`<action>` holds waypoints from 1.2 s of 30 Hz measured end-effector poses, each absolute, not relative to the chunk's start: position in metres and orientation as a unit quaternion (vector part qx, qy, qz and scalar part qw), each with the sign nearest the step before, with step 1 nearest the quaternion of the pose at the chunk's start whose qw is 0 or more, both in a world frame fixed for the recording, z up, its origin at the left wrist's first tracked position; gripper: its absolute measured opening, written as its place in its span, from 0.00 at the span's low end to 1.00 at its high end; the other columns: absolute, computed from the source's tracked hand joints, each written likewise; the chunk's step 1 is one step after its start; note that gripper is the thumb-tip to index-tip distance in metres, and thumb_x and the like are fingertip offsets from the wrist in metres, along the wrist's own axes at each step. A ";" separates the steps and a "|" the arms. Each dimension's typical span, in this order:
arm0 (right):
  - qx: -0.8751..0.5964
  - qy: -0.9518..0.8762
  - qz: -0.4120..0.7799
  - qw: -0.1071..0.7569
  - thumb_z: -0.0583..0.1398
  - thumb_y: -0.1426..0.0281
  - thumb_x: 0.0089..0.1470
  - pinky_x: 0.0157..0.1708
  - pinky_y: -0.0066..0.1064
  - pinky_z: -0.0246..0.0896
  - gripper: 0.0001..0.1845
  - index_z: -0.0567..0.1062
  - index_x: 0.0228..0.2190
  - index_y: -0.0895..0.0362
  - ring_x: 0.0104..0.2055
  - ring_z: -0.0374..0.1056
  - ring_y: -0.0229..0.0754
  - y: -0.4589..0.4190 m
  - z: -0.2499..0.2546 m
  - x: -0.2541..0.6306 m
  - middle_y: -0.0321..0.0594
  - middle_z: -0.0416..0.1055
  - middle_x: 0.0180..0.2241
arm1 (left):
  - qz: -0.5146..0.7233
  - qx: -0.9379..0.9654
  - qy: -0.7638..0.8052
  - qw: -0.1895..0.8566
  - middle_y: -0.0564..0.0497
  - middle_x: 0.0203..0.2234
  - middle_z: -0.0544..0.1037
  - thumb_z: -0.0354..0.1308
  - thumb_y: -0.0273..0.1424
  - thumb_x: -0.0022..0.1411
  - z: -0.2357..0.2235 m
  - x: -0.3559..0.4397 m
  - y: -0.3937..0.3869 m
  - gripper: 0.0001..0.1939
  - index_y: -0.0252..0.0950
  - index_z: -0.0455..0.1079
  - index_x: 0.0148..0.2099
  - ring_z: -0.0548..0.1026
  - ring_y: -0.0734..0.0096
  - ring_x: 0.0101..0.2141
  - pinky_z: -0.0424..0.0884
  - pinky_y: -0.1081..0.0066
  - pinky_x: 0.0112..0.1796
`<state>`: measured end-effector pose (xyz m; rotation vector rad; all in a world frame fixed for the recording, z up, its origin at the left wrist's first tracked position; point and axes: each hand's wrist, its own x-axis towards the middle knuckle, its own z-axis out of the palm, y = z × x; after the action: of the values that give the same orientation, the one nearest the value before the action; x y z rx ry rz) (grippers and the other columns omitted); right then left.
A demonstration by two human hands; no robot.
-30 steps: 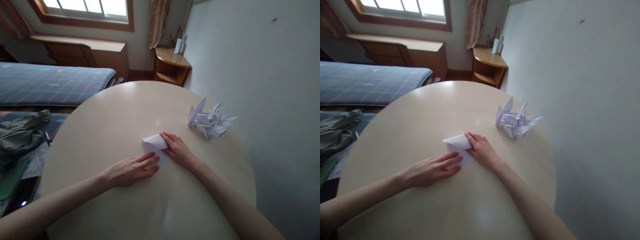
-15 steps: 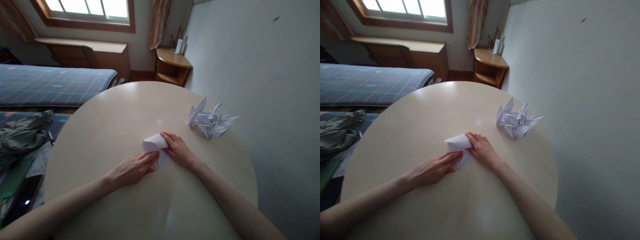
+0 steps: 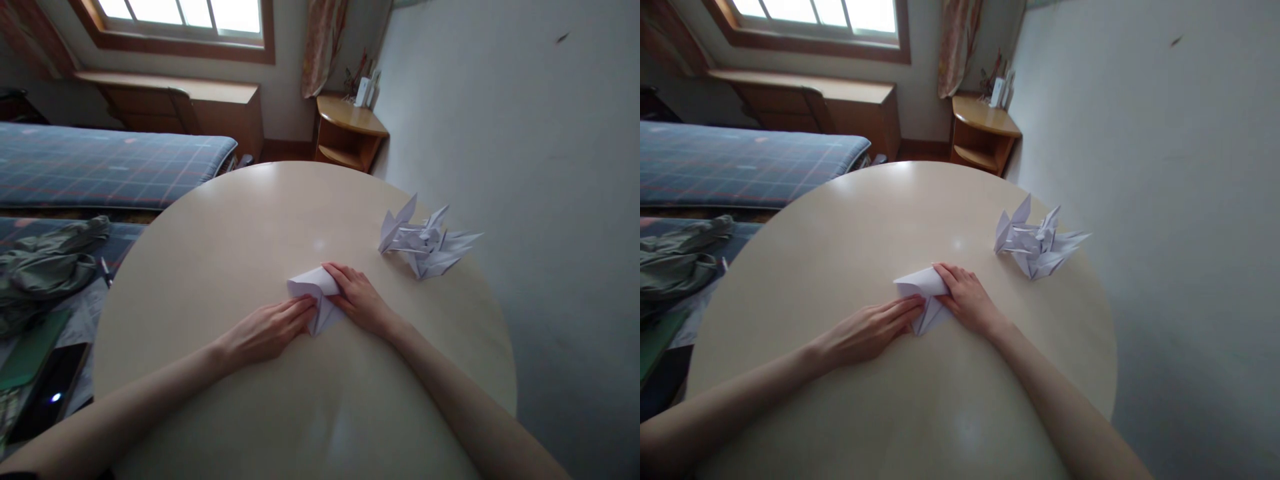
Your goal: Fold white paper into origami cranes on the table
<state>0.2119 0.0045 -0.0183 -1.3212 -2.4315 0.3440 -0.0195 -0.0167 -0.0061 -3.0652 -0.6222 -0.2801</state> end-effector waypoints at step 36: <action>-0.470 -0.844 0.130 0.222 0.52 0.67 0.58 0.52 0.49 0.56 0.29 0.52 0.59 0.57 0.54 0.58 0.52 0.000 -0.020 0.209 0.53 0.60 0.53 | -0.185 -0.824 -0.509 -0.166 0.46 0.36 0.73 0.52 0.34 0.63 -0.006 0.032 -0.022 0.09 0.35 0.69 0.35 0.69 0.59 0.40 0.62 0.57 0.42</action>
<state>0.2091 0.0002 -0.0202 -1.2984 -2.3336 0.3606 0.0317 -0.0223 -0.0063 -2.9045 -1.7948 -0.6525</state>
